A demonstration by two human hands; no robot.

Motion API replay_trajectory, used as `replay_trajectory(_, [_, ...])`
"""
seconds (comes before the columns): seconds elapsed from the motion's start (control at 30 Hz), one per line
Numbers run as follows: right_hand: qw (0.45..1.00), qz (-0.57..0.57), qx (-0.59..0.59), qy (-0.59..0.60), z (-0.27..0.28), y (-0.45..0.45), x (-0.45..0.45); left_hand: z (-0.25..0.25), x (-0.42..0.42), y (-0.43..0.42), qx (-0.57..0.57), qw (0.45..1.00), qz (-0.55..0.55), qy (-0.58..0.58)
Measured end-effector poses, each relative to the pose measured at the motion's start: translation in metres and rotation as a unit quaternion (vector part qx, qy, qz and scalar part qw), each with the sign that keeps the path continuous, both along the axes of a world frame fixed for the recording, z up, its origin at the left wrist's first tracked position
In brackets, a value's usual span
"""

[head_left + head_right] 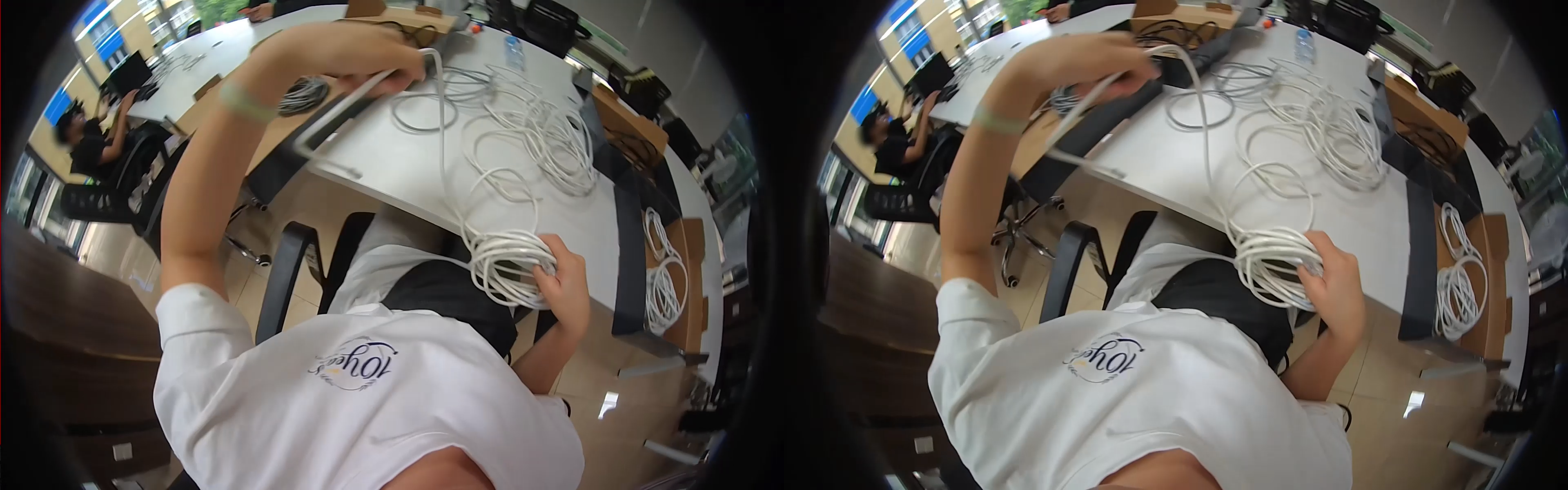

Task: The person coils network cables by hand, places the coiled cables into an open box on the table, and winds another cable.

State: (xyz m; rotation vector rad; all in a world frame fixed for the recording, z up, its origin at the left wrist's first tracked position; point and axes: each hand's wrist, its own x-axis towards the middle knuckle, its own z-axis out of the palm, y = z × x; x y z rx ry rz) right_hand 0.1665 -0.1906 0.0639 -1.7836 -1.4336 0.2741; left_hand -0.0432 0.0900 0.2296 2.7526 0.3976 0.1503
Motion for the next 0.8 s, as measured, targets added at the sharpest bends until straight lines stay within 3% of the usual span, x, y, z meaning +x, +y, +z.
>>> replay_trajectory(0.07, [1.000, 0.000, 0.021, 0.004, -0.002, 0.003, 0.000, 0.001, 0.030, 0.040, 0.116, 0.982, 0.133, 0.072])
replay_trajectory(0.1, [1.000, 0.002, 0.013, 0.022, -0.002, 0.002, 0.000, -0.007, 0.032, 0.067, 0.112, 0.981, 0.141, 0.076])
replay_trajectory(0.17, [1.000, 0.004, 0.001, 0.029, -0.001, 0.003, -0.004, -0.033, 0.053, 0.119, 0.360, 0.930, 0.071, 0.029])
replay_trajectory(0.23, [0.999, 0.023, 0.036, -0.009, -0.003, 0.002, 0.001, -0.050, 0.089, 0.139, 0.585, 0.810, -0.017, -0.041])
replay_trajectory(0.27, [0.999, 0.015, 0.039, -0.012, -0.003, -0.004, 0.004, -0.052, 0.099, 0.123, 0.442, 0.887, 0.126, 0.038])
replay_trajectory(0.3, [0.998, 0.007, 0.030, 0.057, -0.003, -0.004, 0.005, -0.056, 0.100, 0.091, 0.390, 0.897, 0.207, -0.037])
replay_trajectory(0.37, [0.979, 0.020, 0.065, 0.193, -0.009, 0.004, 0.006, -0.079, 0.112, 0.083, 0.440, 0.874, 0.205, -0.015])
replay_trajectory(0.47, [0.953, -0.004, 0.123, 0.275, -0.016, 0.006, 0.009, -0.112, 0.125, 0.078, 0.464, 0.857, 0.190, -0.120])
replay_trajectory(0.5, [0.951, 0.000, 0.133, 0.278, -0.020, 0.007, 0.012, -0.111, 0.124, 0.060, 0.472, 0.856, 0.183, -0.105])
replay_trajectory(0.57, [0.936, -0.009, 0.154, 0.316, -0.018, 0.010, 0.011, -0.130, 0.126, 0.052, 0.530, 0.800, 0.115, -0.256])
replay_trajectory(0.6, [0.920, -0.009, 0.167, 0.355, -0.018, 0.013, 0.010, -0.130, 0.122, 0.038, 0.479, 0.813, 0.054, -0.328])
replay_trajectory(0.67, [0.894, 0.006, 0.196, 0.402, -0.026, 0.012, 0.015, -0.129, 0.107, -0.005, 0.279, 0.950, 0.107, -0.095])
replay_trajectory(0.8, [0.827, -0.016, 0.297, 0.477, -0.039, 0.016, 0.017, -0.150, 0.087, -0.032, 0.121, 0.988, 0.090, -0.034])
